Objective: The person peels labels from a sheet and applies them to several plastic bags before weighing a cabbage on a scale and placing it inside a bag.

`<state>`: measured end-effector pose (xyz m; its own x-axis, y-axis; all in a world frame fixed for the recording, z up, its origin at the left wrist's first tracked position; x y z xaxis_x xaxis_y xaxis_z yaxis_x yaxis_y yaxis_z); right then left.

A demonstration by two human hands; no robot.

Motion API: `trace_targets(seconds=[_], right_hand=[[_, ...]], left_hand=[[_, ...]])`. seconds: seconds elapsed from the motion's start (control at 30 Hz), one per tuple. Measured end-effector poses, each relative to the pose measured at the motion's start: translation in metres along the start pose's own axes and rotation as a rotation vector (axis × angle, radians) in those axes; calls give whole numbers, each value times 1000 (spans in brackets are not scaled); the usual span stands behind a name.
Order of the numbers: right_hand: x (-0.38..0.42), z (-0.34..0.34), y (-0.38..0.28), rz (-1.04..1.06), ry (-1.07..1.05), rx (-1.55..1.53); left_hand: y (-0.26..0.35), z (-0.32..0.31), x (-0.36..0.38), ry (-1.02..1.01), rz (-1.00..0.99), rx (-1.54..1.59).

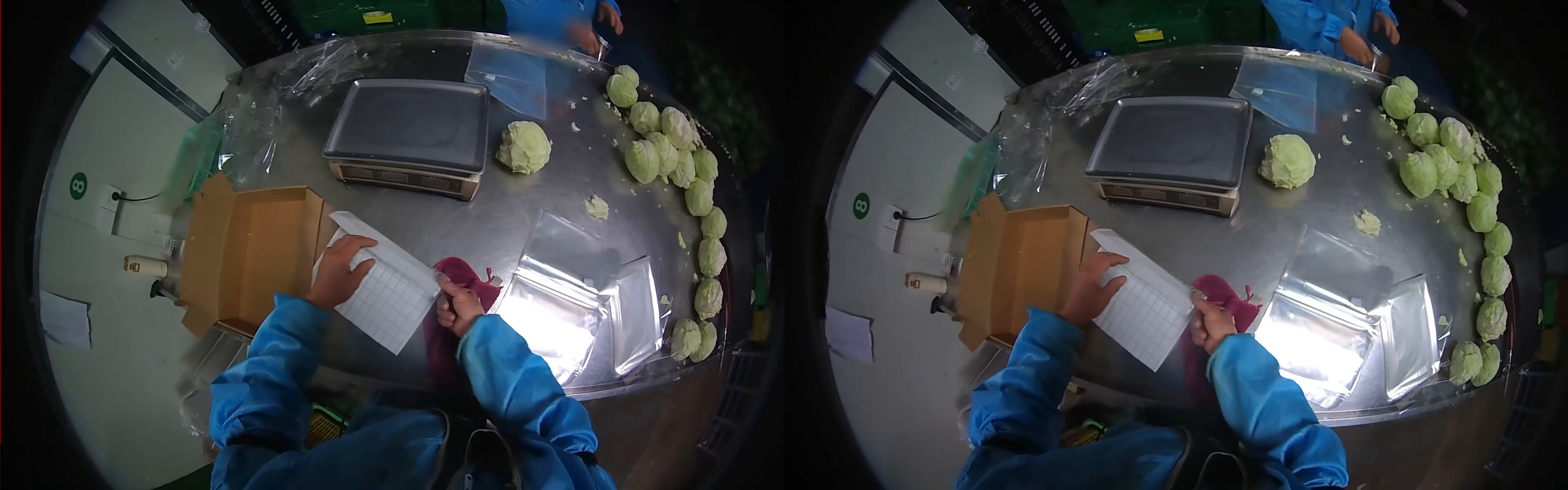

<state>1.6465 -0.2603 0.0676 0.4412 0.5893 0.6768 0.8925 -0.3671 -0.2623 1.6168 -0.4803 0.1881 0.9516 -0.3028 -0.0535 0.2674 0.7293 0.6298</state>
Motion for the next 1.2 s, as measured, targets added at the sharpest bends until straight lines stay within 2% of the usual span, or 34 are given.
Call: trace_targets(seconds=[0.07, 0.1, 0.13, 0.2, 0.27, 0.3, 0.33, 0.37, 0.4, 0.47, 0.53, 0.6, 0.67, 0.73, 0.8, 0.87, 0.9, 1.0, 1.07, 1.2], right_hand=[[-11, -6, -2, 206, 15, -7], [-7, -5, -2, 301, 26, 132], [5, -10, -2, 304, 33, 132], [52, -25, -14, 584, 134, 933], [93, -32, -16, 608, 96, 1010], [109, -34, -16, 633, 37, 1088], [119, -30, -17, 634, 62, 1082], [130, -28, -19, 730, 32, 1081], [140, -25, -20, 827, 0, 1080], [158, -11, -20, 862, 37, 1072], [174, -7, -22, 798, 115, 1085], [187, -3, -24, 819, 167, 1019], [194, 21, -27, 794, 284, 1131], [205, 13, -45, 913, 479, 1201], [203, 2, -53, 943, 439, 1053], [187, 6, -50, 836, 233, 752], [184, 7, -51, 832, 214, 753], [184, 14, -42, 792, 264, 576], [189, 17, -41, 869, 304, 573], [202, 23, -33, 847, 349, 599]], left_hand=[[2, -2, -5, -65, 14, 66], [6, 1, -10, -96, 4, 33], [11, 3, -16, -130, -9, 1], [29, 6, -30, -195, -96, -71], [45, -3, -41, -261, -195, -137], [51, -15, -46, -407, -225, -127], [56, -25, -49, -553, -254, -119], [63, -28, -55, -659, -280, -109], [71, -26, -61, -671, -295, -102], [81, -29, -70, -856, -192, 36], [76, -36, -75, -832, -253, 64], [80, -38, -78, -802, -310, 89], [81, -41, -79, -879, -141, 243], [90, -41, -78, -840, -161, 236], [97, -43, -77, -803, -182, 228], [105, -45, -76, -781, -262, 189], [108, -44, -77, -780, -265, 188], [111, -33, -72, -752, -299, 146], [99, -25, -69, -765, -157, 276], [94, -21, -62, -844, -88, 370]])
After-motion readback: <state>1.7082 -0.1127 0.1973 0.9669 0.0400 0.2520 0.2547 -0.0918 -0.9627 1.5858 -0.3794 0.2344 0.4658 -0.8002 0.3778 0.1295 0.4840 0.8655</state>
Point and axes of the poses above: each hand's wrist, its own x-axis away from the middle knuckle, its own z-axis out of the back of the hand, y = z × x, the point moved 4 cm from there along -x, towards the middle knuckle, and after that the axes turned 10 degrees about -y, right-handed, at the moved point
